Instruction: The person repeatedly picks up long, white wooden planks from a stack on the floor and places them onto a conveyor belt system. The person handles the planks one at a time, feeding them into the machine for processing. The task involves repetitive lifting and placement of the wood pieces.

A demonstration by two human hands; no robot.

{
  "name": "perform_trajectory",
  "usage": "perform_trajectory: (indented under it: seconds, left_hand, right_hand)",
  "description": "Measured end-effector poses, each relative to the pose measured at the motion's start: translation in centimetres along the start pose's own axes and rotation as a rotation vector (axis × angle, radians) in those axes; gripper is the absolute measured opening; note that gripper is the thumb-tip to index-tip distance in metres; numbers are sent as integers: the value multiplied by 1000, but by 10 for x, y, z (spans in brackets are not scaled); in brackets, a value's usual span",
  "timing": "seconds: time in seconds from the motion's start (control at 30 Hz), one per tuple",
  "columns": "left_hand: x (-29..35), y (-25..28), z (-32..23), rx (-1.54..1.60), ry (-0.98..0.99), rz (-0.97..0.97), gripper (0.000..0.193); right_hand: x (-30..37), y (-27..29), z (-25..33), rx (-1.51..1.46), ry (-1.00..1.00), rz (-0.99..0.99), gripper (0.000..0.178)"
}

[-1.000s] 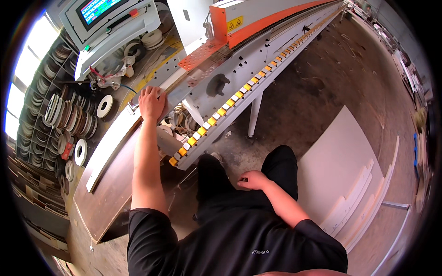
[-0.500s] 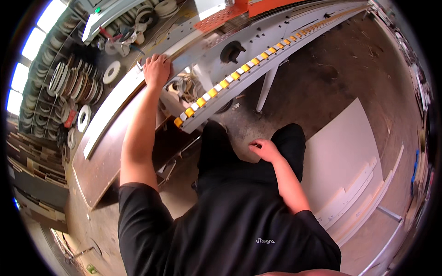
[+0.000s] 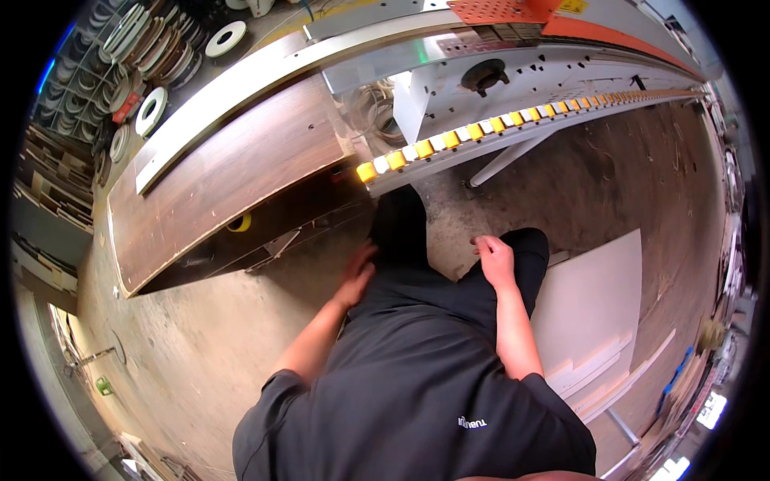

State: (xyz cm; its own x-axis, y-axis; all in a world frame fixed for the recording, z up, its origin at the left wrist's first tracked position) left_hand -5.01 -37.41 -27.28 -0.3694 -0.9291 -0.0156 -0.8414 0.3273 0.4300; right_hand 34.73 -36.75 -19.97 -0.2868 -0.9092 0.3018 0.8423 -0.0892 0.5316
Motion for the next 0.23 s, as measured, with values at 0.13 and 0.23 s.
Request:
perform_trajectory:
  seconds: [0.13,0.23]
  left_hand:
    - [-23,-12,177,-997,-142,148,46]
    - [-115,46,176,-847,257,78,48]
  right_hand:
    - [7,30,21,-29,-20,-166,24]
    - [21,63,7,144,-42,-300,28]
Point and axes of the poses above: each hand's wrist, its own x-axis away from the middle knuckle, its own y-axis out of the back of the hand, z = x × y, the point moved 3 cm from there along -x, towards the middle knuckle, and after that the axes turned 12 degrees about -y, right-handed, at the moved point
